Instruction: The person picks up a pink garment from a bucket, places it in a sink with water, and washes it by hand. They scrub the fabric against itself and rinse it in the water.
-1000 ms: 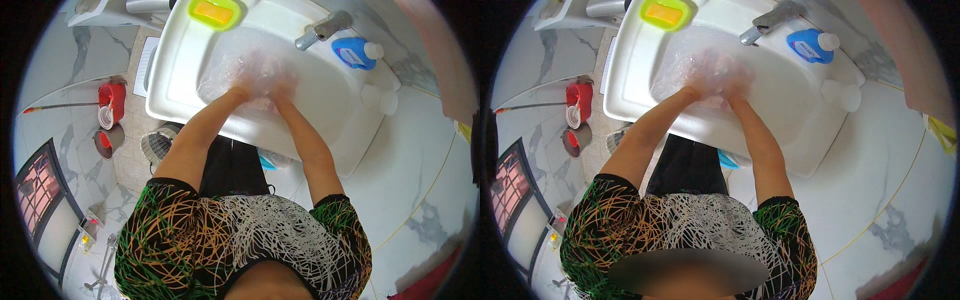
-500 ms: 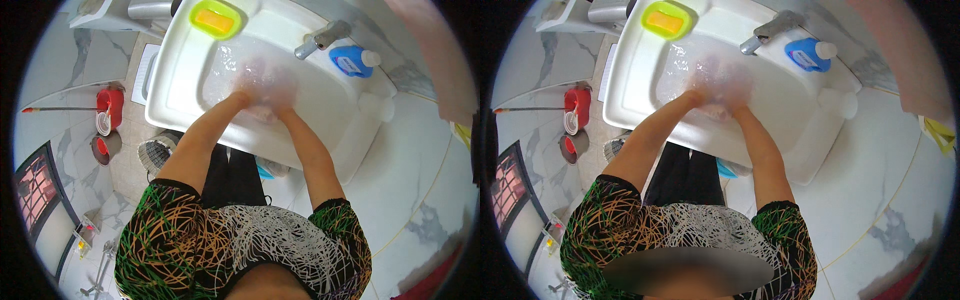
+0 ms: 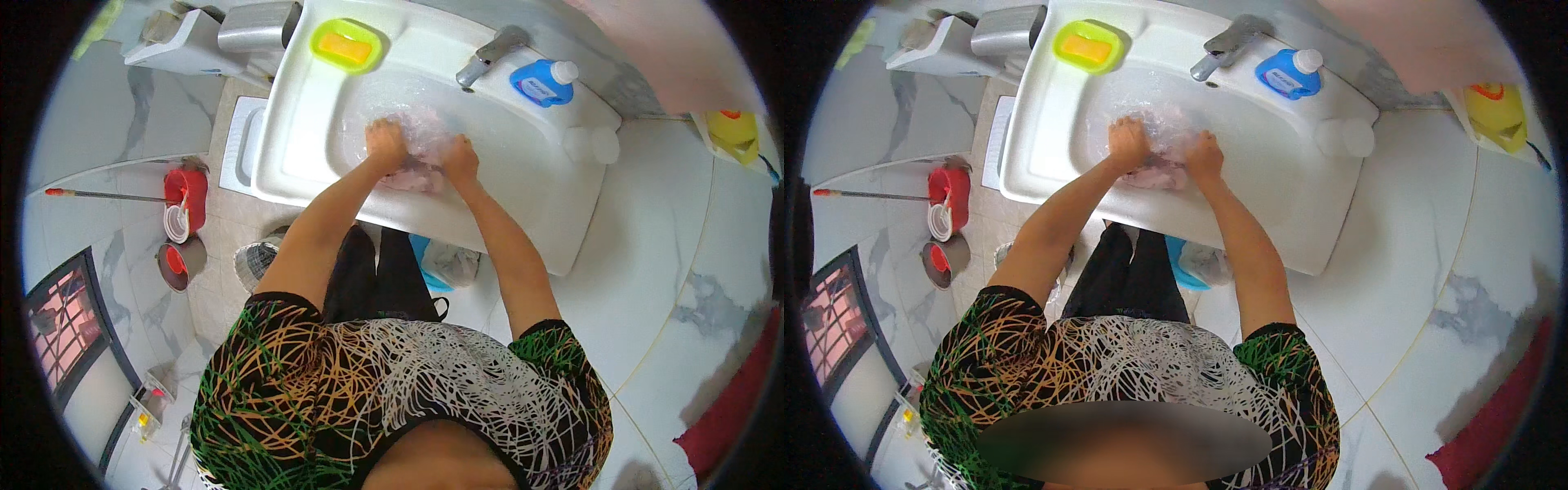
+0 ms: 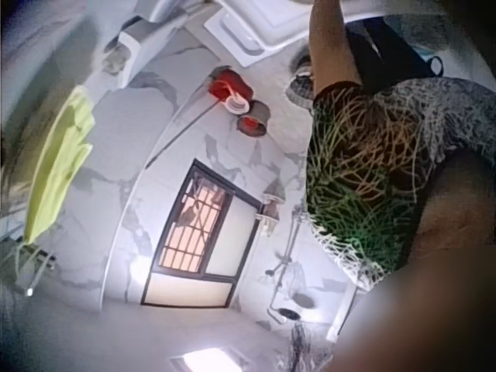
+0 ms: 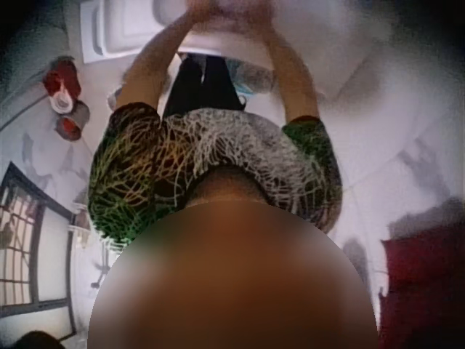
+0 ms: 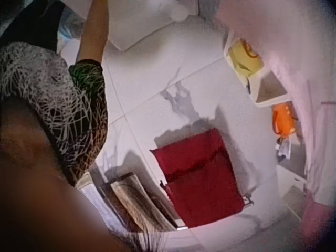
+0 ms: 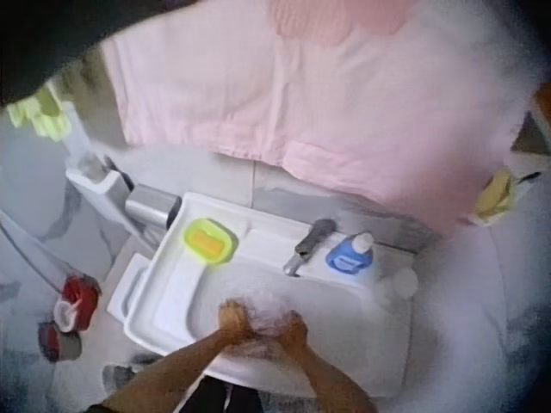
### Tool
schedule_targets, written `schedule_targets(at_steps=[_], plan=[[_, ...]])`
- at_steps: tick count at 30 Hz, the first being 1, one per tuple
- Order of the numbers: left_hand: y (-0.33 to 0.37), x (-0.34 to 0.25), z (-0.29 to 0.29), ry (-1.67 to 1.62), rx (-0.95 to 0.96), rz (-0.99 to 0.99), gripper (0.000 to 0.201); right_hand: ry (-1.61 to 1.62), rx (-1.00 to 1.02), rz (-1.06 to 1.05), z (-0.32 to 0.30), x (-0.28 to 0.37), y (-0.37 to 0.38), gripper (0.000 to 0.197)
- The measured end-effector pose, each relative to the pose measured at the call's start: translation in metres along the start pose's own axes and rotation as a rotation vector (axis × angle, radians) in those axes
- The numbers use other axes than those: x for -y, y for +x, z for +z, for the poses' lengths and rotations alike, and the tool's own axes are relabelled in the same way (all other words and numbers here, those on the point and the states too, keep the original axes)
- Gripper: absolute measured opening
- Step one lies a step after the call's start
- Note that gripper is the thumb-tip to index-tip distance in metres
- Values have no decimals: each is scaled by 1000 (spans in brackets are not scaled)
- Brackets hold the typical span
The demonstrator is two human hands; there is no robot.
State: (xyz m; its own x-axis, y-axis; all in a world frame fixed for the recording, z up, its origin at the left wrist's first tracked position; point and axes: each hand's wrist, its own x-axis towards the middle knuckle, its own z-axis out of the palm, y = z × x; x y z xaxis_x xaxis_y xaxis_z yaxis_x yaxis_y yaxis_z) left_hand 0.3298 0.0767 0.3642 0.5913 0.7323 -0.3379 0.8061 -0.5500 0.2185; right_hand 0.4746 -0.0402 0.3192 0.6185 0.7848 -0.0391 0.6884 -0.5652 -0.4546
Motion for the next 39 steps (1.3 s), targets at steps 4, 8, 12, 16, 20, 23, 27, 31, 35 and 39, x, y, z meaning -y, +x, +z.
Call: schedule_targets(at_steps=[4, 8, 12, 16, 20, 23, 27, 31, 35, 39], plan=[[18, 19, 25, -171, 151, 4, 42, 9, 83, -157, 14, -40, 11, 27], [21, 28, 49, -205, 38, 123, 29, 161, 21, -178, 10, -71, 6, 18], [23, 33, 58, -360, 135, 370, 20, 107, 26, -297, 2, -85, 0, 28], [21, 41, 60, -226, 182, 435, 18, 184, 18, -5, -2, -91, -14, 21], [9, 27, 45, -227, -54, 647, 13, 199, -132, 145, -4, -126, -15, 15], [-5, 25, 46, -271, -150, 736, 12, 514, -105, 463, -5, -134, -15, 15], [-33, 13, 60, -519, -215, 868, 13, 973, 5, 860, -2, -146, -17, 14], [-54, -4, 72, -355, 29, 849, 14, 1695, 60, 1029, 5, -170, -17, 19], [-62, -18, 79, -353, -105, 787, 25, 1861, 68, 1096, -4, -189, -6, 26], [-57, -5, 97, -276, 3, 592, 29, 1614, 664, 1084, -14, -172, -14, 44]])
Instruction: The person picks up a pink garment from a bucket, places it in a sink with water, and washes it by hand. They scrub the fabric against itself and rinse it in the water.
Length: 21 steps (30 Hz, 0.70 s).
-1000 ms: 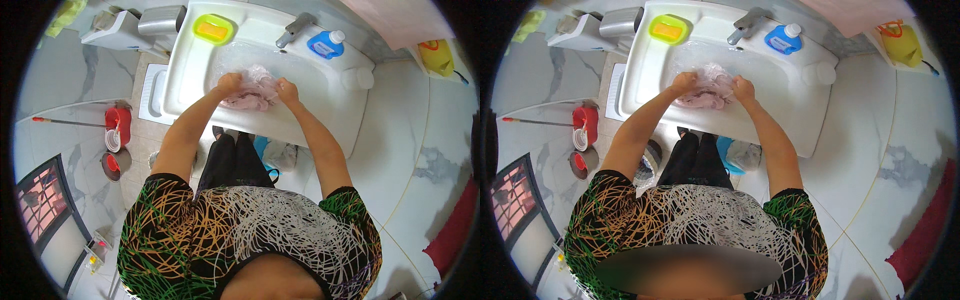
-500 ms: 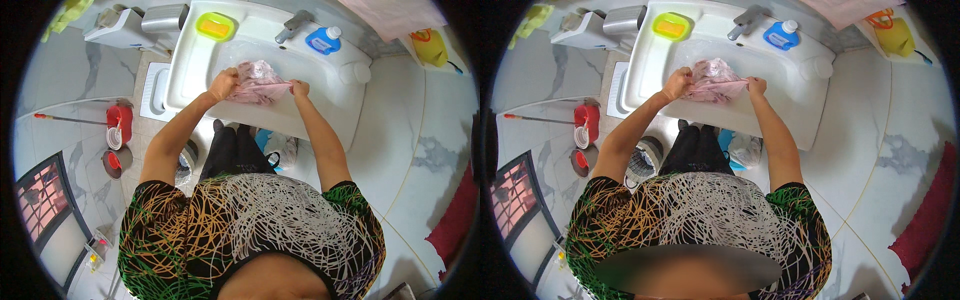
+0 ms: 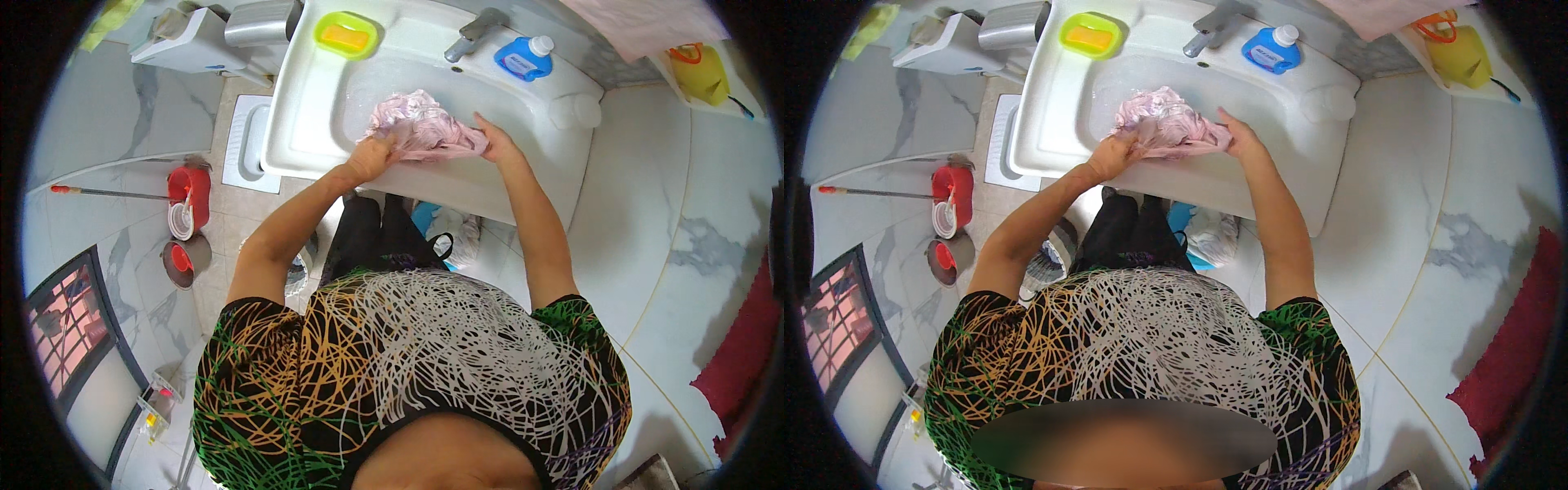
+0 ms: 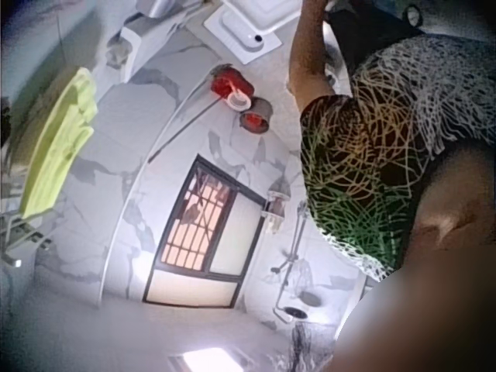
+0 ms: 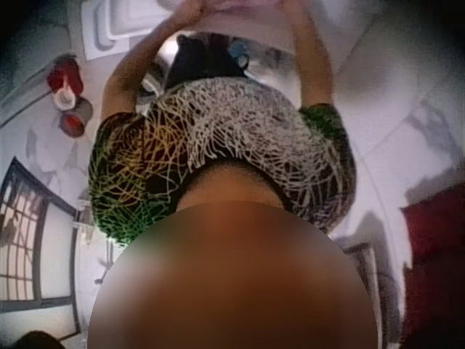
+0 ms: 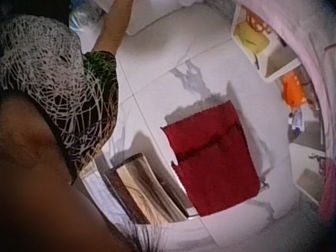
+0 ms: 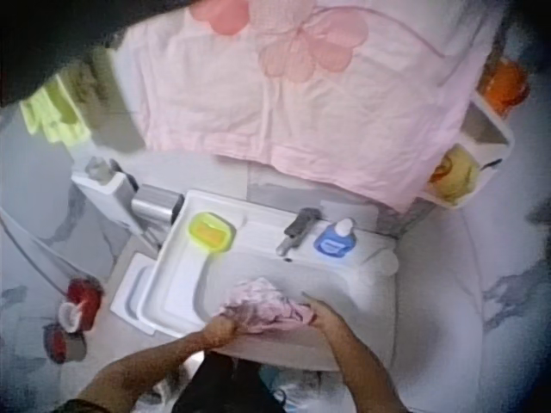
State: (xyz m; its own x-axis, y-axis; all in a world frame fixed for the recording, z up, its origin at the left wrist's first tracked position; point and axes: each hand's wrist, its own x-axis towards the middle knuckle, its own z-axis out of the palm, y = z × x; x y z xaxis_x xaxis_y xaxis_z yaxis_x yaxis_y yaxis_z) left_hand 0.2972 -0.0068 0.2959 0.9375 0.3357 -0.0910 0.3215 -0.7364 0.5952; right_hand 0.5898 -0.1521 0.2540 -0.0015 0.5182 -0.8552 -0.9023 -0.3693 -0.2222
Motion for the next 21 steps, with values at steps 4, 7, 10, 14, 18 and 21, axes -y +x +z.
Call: schedule_targets(at_steps=[4, 7, 10, 14, 18, 21], plan=[[-5, 13, 2, -109, -63, -174, 27, -1005, -376, 47, 50, -19, -36, 52], [14, 7, -5, -45, -17, -256, 27, -854, -67, -56, 26, -24, -22, 47], [20, 13, -8, 121, -137, -134, 41, -924, -116, -206, 67, -42, -29, 42], [40, 30, -3, 116, -138, 164, 59, -528, 152, -307, 85, -63, -8, 34], [57, 61, 5, 191, 113, 93, 27, -282, 267, -306, 92, -66, 5, 24], [52, 86, -10, 87, 85, -93, 15, -367, 40, -468, 81, -57, 7, 23]])
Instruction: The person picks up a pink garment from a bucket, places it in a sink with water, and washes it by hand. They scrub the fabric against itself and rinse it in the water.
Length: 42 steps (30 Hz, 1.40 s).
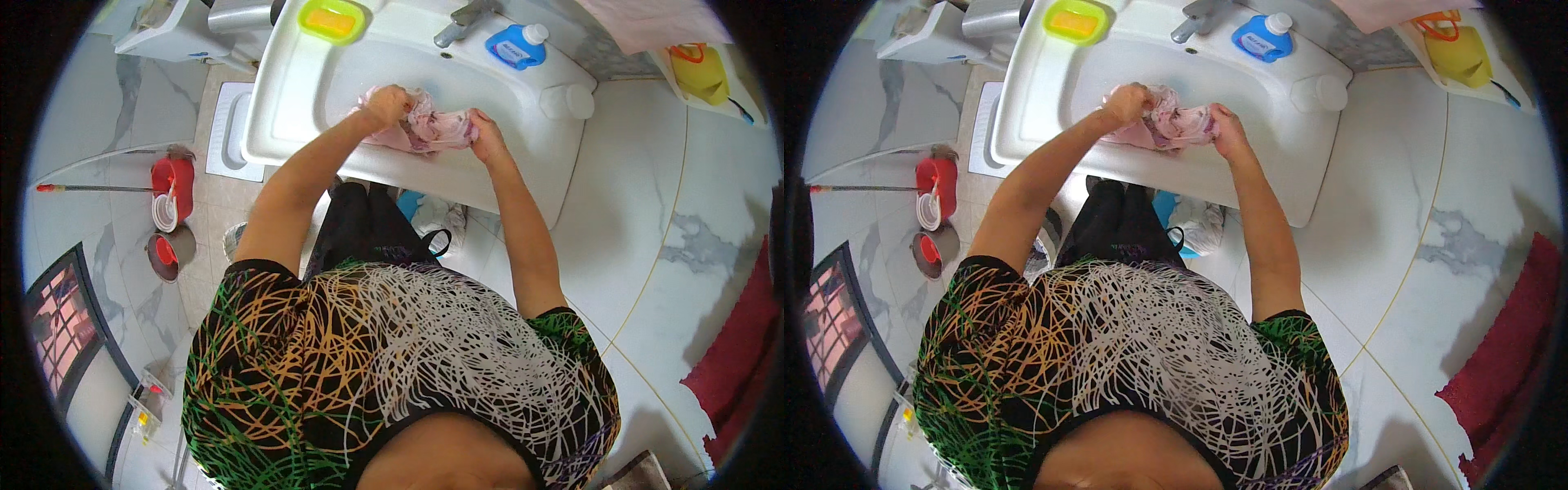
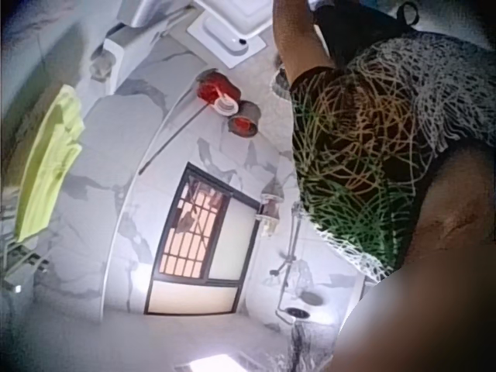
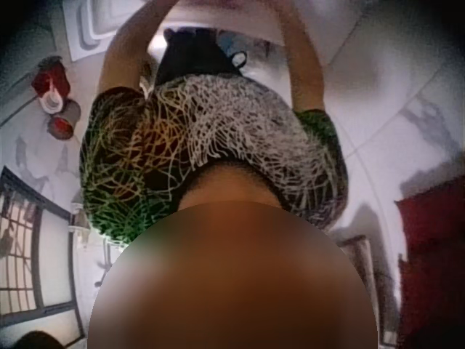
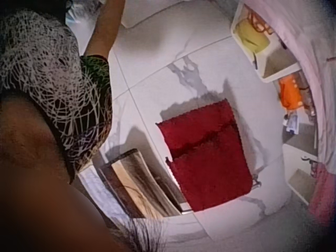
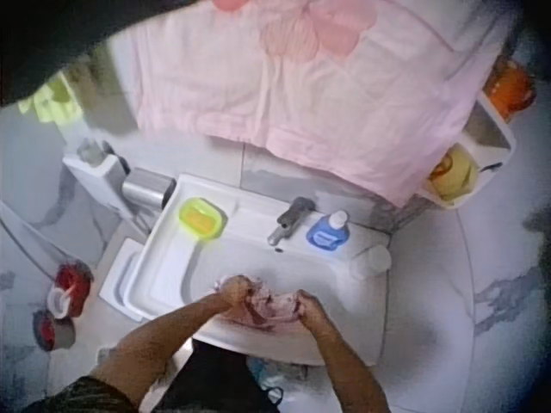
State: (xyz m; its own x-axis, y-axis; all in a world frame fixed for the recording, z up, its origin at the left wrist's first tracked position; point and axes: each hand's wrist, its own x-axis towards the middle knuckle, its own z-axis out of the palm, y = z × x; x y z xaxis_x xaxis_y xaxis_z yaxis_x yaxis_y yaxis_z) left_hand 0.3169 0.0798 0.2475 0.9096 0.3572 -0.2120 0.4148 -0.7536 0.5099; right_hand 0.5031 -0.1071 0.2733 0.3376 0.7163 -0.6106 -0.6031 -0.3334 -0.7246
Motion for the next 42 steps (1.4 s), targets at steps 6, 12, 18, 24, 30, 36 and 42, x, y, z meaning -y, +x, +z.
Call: schedule_targets(at_steps=[6, 12, 18, 24, 30, 36, 42], plan=[[-6, -9, -25, 83, -6, 172, 40, 241, 85, 59, -3, 7, -11, 26], [-6, -26, 20, -167, -176, 382, 72, 424, 196, 118, 37, 24, -15, 27], [-19, -22, -4, -207, -167, 163, 52, 452, 178, 8, 27, 54, -30, 31], [-12, 4, -30, -733, -321, -3, 26, 435, 153, -11, -12, 70, -29, 34], [7, 6, -48, -1352, -142, -216, 27, 42, 71, -28, -28, 86, -22, 34], [11, -3, -58, -1315, -239, -413, 30, -459, -230, -294, -25, 91, 1, 19], [6, -3, -78, -698, -237, -45, 25, -912, -550, -547, -37, 93, 15, 15]])
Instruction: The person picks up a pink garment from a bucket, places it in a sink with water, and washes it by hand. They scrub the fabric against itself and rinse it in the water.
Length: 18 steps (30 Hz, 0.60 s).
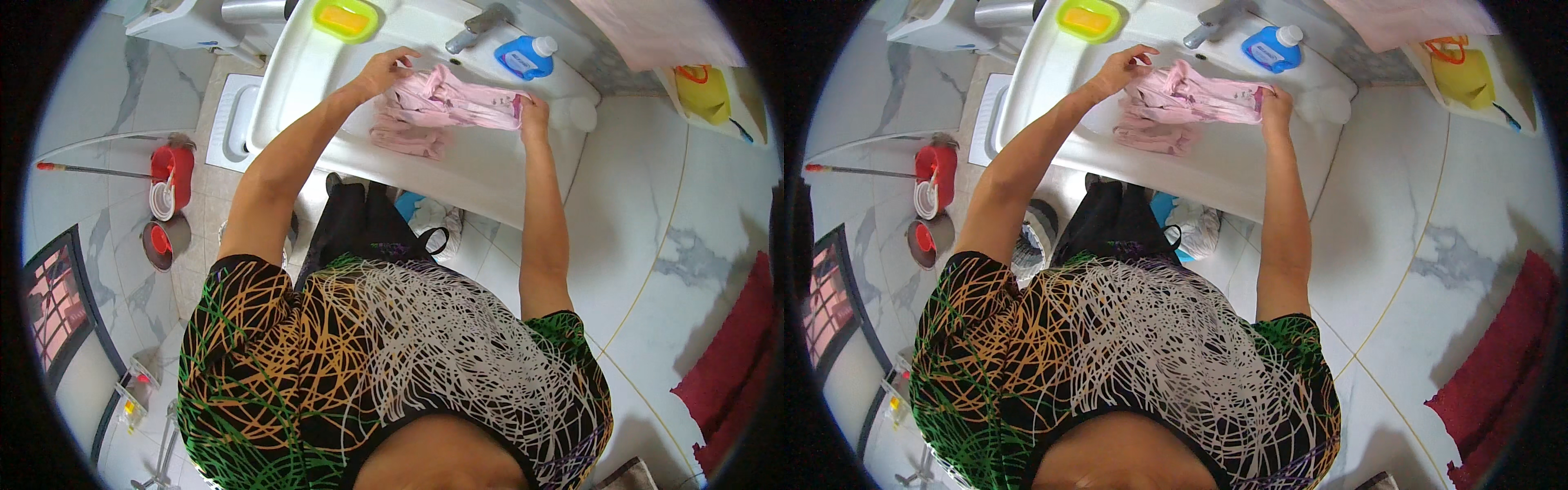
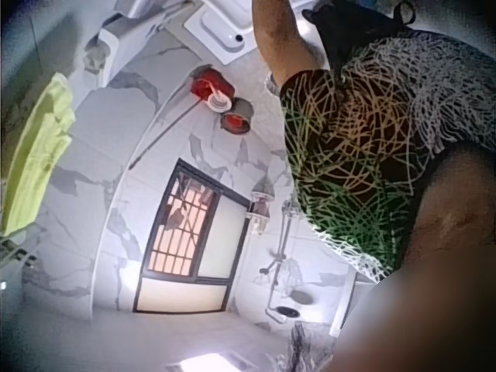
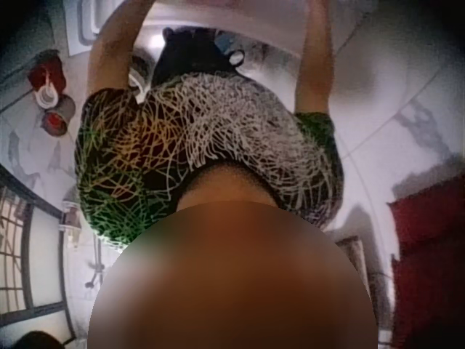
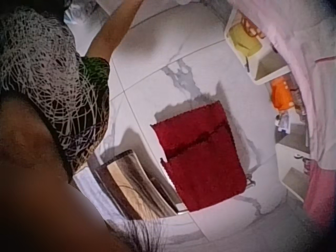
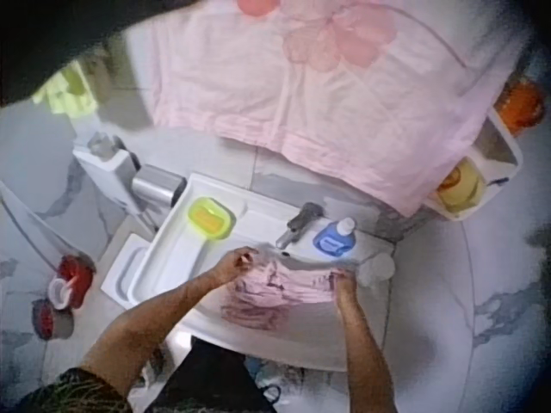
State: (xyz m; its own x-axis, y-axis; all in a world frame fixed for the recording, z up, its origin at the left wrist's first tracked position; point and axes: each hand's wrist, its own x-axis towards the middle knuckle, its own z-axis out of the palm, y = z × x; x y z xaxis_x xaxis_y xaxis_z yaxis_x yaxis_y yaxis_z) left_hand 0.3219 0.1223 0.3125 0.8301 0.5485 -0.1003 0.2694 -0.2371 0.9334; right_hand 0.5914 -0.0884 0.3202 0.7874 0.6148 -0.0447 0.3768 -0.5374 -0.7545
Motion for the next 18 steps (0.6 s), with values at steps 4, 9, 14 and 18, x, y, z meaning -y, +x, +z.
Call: schedule_targets(at_steps=[4, 9, 14, 18], plan=[[-5, 59, -15, 169, -266, 164, 28, 553, 125, 330, 14, 34, -15, 19], [-19, 24, 43, 262, -150, 327, 35, 836, 205, 415, 8, 59, -34, 21], [-33, 19, 87, 270, -27, 565, 49, 929, 323, 432, 27, 71, -33, 20], [-40, 0, 86, 226, 338, 213, 60, 558, 214, 291, 23, 41, -19, 25]])
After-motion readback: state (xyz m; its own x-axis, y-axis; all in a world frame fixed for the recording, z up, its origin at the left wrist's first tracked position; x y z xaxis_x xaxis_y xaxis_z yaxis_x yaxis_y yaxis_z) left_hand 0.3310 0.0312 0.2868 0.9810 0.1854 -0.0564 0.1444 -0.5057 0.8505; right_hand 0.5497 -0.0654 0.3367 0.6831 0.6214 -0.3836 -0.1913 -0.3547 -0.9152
